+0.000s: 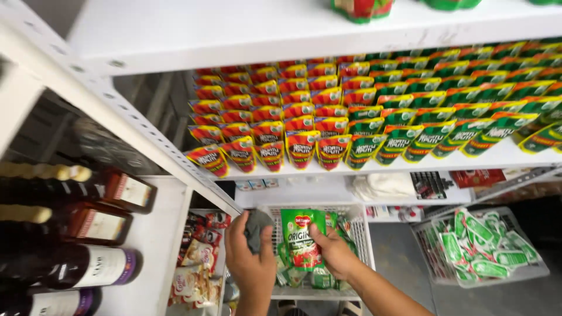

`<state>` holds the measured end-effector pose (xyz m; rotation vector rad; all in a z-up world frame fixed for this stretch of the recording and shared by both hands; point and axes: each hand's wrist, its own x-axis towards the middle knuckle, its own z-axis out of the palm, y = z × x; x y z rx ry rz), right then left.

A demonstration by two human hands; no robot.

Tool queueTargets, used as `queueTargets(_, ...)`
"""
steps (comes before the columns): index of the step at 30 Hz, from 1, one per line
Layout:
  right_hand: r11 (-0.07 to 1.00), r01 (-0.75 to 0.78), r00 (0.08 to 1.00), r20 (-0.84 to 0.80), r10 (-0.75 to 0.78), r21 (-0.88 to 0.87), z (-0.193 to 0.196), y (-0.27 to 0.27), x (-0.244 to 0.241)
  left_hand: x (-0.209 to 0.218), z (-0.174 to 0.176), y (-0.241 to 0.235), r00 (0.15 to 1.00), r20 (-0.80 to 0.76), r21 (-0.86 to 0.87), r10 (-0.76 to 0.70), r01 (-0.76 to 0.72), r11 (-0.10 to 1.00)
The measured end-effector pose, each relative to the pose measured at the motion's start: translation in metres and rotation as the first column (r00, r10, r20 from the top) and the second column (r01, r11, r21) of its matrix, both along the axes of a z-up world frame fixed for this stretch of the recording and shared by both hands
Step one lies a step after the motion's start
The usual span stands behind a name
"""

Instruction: Clean tomato sauce pouches with a cloth and organize them onto grocery store shelves.

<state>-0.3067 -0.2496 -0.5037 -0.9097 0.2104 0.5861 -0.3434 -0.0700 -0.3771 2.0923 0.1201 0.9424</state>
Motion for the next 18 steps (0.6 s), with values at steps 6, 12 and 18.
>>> queueTargets(6,0.686,-0.190,0.982,0.149,0.120,0.703,0.047,0.009,0.000,-0.016,0.030,-0.033,0.876,-0.028,0.350,-0.481,0.460,0.816)
queueTargets(12,0.966,-0.106,0.974,0.218,0.054,0.235,0.065,0.017,0.001,-0.006,0.031,-0.019,0.884,-0.197,0.406,-0.424,0.467,0.785)
queueTargets(18,0.978,-0.136,0.925,0.375,0.069,0.157,0.096,0.042,-0.014,0.012,0.054,0.000,0.879,-0.115,0.059,-0.463,0.471,0.880)
